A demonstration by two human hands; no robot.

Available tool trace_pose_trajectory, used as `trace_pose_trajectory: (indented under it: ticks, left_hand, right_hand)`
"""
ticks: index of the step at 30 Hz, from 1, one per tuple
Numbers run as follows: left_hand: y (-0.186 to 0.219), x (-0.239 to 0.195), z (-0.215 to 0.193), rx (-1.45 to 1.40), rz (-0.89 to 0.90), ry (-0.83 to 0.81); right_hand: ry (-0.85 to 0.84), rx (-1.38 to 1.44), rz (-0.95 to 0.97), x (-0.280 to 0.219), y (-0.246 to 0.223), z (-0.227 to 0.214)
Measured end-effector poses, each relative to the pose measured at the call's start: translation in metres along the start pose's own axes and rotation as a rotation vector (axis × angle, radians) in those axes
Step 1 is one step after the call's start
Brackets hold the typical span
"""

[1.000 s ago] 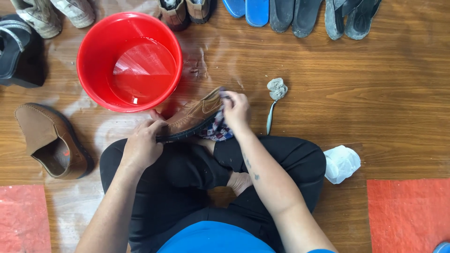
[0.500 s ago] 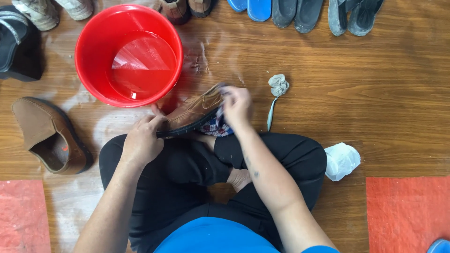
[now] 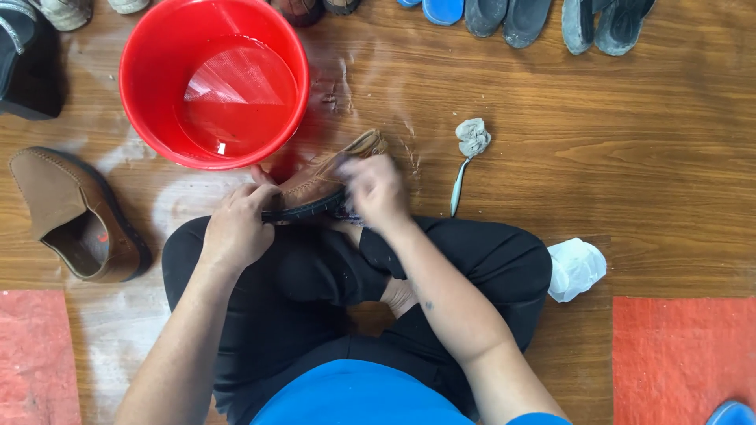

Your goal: The person scrubs a brown loafer with a toothbrush and water, then wipes it with a cloth. They repeat the scrubbing and wiping process on different parts of the shoe, including the sole and upper.

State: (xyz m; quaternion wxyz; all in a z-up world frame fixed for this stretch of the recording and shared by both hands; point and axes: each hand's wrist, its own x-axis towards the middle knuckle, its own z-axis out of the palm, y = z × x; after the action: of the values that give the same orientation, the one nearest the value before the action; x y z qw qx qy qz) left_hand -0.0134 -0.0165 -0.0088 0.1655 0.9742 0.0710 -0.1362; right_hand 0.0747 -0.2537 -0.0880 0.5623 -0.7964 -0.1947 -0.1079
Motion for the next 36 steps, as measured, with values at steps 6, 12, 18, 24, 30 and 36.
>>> trace_pose_trajectory:
  ticks: [6, 12, 18, 24, 30, 36]
  left_hand:
    - [-0.006, 0.001, 0.01, 0.014, 0.049, 0.012]
    - [-0.014, 0.004, 0.018, 0.015, 0.076, 0.029]
    - [-0.009, 0.002, 0.011, 0.013, 0.091, 0.051]
    - [-0.014, 0.003, 0.016, 0.01, 0.107, 0.049]
    - [-0.019, 0.006, 0.026, 0.01, 0.108, 0.091]
    - [-0.005, -0.001, 0.002, -0.092, 0.146, 0.086]
  right_hand:
    - [-0.275, -0.273, -0.177, -0.031, -0.002, 0.003]
    - [-0.184, -0.509, 0.14, -0.017, 0.058, -0.021]
    - [-0.273, -0.303, -0.081, -0.041, 0.0, 0.003]
    - [0.078, -0.283, 0.283, 0.024, 0.036, -0.102]
    - [0.34, -0.713, 0.403, 0.017, 0.13, -0.247]
    - [0.961, -0.869, 0.121, 0.014, 0.071, -0.276]
